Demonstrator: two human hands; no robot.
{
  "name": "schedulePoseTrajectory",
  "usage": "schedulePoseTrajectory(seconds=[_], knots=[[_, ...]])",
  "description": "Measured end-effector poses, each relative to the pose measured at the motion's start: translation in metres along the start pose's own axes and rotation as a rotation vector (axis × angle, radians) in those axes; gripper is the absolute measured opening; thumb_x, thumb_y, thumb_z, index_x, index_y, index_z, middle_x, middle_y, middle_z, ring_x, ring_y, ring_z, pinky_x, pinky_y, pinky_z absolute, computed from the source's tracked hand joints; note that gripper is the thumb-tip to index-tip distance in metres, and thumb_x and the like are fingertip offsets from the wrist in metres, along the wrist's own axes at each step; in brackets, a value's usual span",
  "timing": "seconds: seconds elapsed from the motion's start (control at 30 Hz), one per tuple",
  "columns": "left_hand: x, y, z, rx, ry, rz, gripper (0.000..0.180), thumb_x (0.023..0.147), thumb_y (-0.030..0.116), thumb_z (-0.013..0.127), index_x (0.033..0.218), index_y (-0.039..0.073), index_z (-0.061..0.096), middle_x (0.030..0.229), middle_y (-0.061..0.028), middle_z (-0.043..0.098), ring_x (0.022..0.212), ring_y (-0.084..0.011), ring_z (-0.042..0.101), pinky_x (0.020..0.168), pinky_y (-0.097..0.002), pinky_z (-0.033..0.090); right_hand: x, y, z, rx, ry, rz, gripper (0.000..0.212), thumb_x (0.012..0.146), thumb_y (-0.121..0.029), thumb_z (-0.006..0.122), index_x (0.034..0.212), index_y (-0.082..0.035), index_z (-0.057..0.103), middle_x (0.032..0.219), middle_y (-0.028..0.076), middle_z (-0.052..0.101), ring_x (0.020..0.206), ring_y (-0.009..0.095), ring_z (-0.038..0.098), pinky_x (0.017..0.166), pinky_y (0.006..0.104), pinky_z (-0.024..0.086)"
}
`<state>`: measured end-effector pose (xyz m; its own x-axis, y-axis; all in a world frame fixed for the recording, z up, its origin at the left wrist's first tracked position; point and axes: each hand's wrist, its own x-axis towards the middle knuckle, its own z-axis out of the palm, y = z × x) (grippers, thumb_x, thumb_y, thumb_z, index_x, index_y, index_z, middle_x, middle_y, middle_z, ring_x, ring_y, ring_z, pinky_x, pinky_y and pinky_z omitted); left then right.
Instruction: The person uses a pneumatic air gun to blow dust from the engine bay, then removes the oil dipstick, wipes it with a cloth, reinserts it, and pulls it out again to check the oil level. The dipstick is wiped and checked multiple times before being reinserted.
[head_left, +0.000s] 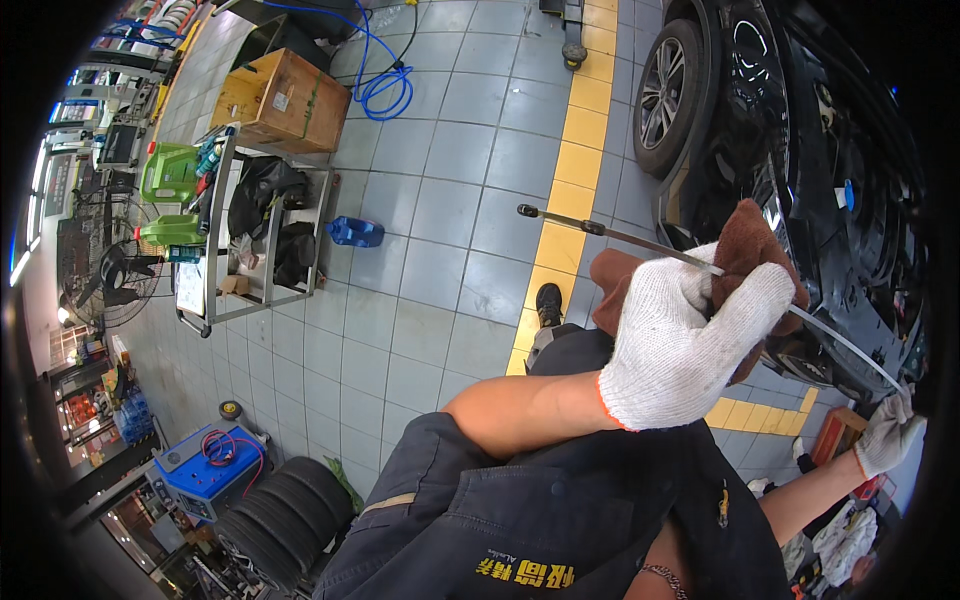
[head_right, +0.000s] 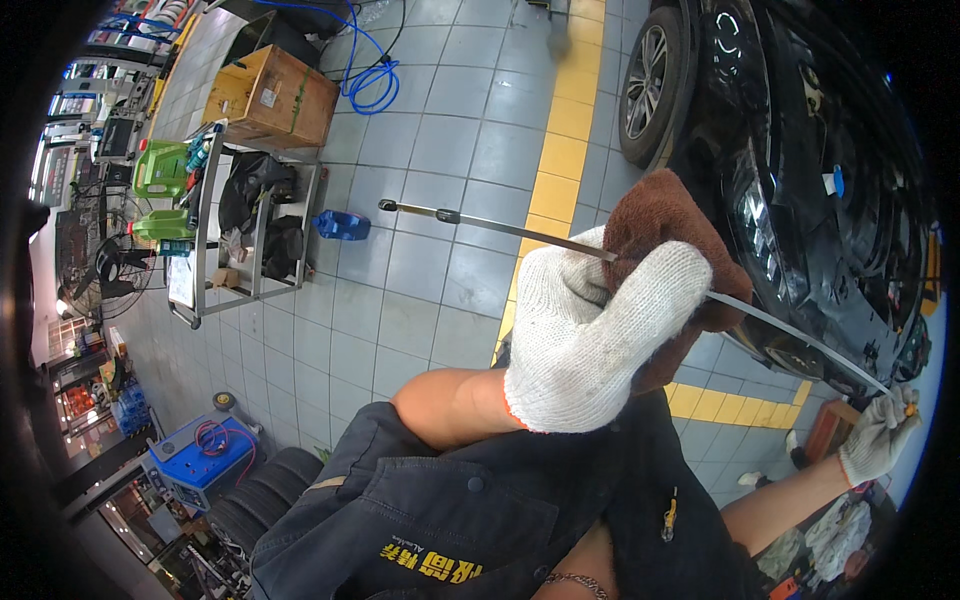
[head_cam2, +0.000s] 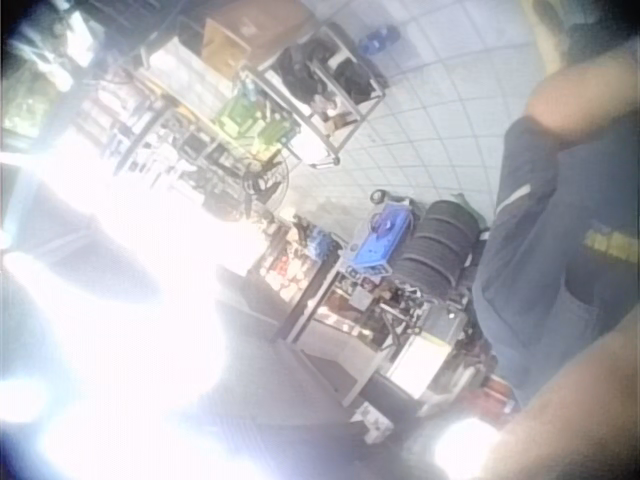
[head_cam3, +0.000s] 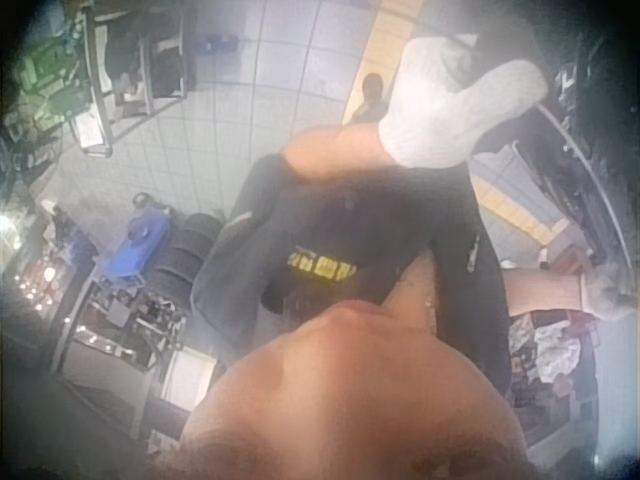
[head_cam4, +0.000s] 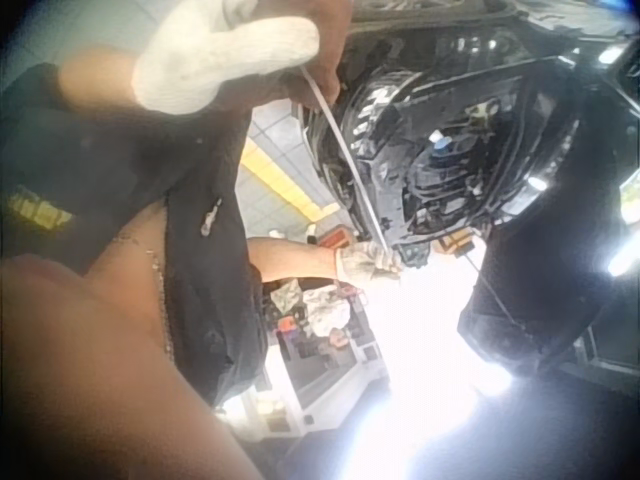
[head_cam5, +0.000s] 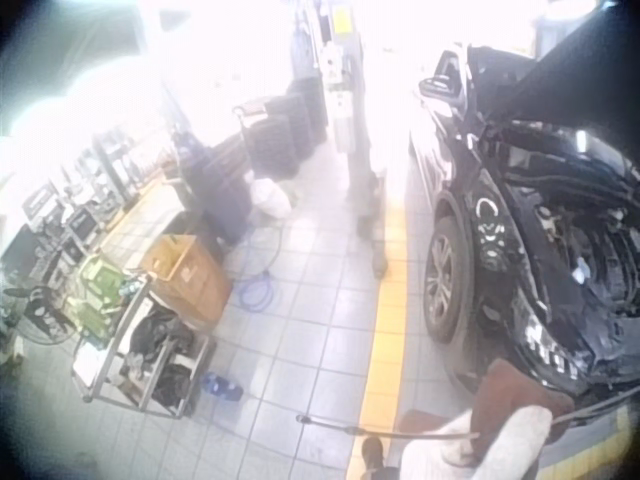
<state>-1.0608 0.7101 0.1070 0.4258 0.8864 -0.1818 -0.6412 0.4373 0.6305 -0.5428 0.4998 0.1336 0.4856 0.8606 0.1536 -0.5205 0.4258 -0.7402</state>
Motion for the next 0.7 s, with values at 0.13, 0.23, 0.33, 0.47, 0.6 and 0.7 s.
schedulePoseTrajectory(seconds=[0.13, 0.23, 0.33, 0.47, 0.6, 0.7], knots=[[0.0, -0.001, 0.003, 0.067, 0.041, 0.06, 0.027, 0.102, 0.02, 0.071, 0.09, -0.003, 0.077, 0.065, 0.0008, 0.067, 0.056, -0.0029, 0.059, 0.049, -0.0223, 0.041, 0.0, -0.001, 0.0, 0.042, -0.006, 0.019, 0.024, 0.105, -0.004, 0.061, 0.122, 0.004, 0.047, 0.108, 0.01, 0.044, 0.087, 0.016, 0.05, 0.076, 0.0299, 0.047], [0.0, -0.004, 0.005, 0.093, 0.037, 0.189, 0.028, 0.101, 0.02, 0.072, 0.088, -0.004, 0.077, 0.065, 0.0006, 0.068, 0.057, -0.0034, 0.059, 0.049, -0.023, 0.042, 0.0, -0.001, 0.002, 0.024, 0.016, -0.002, 0.024, 0.105, -0.004, 0.061, 0.122, 0.004, 0.047, 0.109, 0.01, 0.044, 0.087, 0.016, 0.051, 0.076, 0.0297, 0.047], [-0.001, -0.005, -0.001, 0.127, 0.027, 0.119, 0.029, 0.101, 0.021, 0.072, 0.086, -0.004, 0.077, 0.064, 0.0005, 0.067, 0.056, -0.0033, 0.059, 0.049, -0.0232, 0.042, 0.0, 0.001, 0.004, -0.005, 0.049, -0.022, 0.024, 0.106, -0.004, 0.061, 0.123, 0.005, 0.046, 0.109, 0.011, 0.044, 0.088, 0.016, 0.051, 0.076, 0.0295, 0.047], [0.002, -0.007, -0.007, 0.127, -0.042, 0.166, 0.03, 0.101, 0.022, 0.072, 0.085, -0.003, 0.077, 0.063, 0.0002, 0.067, 0.056, -0.0028, 0.059, 0.049, -0.023, 0.041, 0.001, 0.003, 0.006, -0.046, -0.001, -0.024, 0.025, 0.107, -0.006, 0.06, 0.124, 0.004, 0.045, 0.11, 0.011, 0.045, 0.088, 0.016, 0.051, 0.076, 0.0294, 0.046], [0.001, -0.01, -0.006, 0.073, 0.001, 0.127, 0.029, 0.102, 0.022, 0.071, 0.087, -0.002, 0.076, 0.062, 0.0, 0.065, 0.055, -0.0026, 0.057, 0.049, -0.0226, 0.04, 0.001, 0.0, 0.001, -0.031, -0.019, 0.001, 0.025, 0.108, -0.008, 0.058, 0.125, 0.004, 0.045, 0.11, 0.011, 0.045, 0.088, 0.016, 0.052, 0.077, 0.0292, 0.046], [-0.001, -0.008, -0.003, 0.019, 0.0, -0.034, 0.025, 0.103, 0.02, 0.07, 0.093, -0.002, 0.075, 0.061, 0.0014, 0.063, 0.055, -0.0028, 0.055, 0.05, -0.0225, 0.039, -0.002, -0.004, -0.012, -0.067, 0.028, -0.005, 0.023, 0.109, -0.01, 0.057, 0.125, 0.003, 0.045, 0.109, 0.01, 0.046, 0.089, 0.016, 0.052, 0.078, 0.0286, 0.046]])
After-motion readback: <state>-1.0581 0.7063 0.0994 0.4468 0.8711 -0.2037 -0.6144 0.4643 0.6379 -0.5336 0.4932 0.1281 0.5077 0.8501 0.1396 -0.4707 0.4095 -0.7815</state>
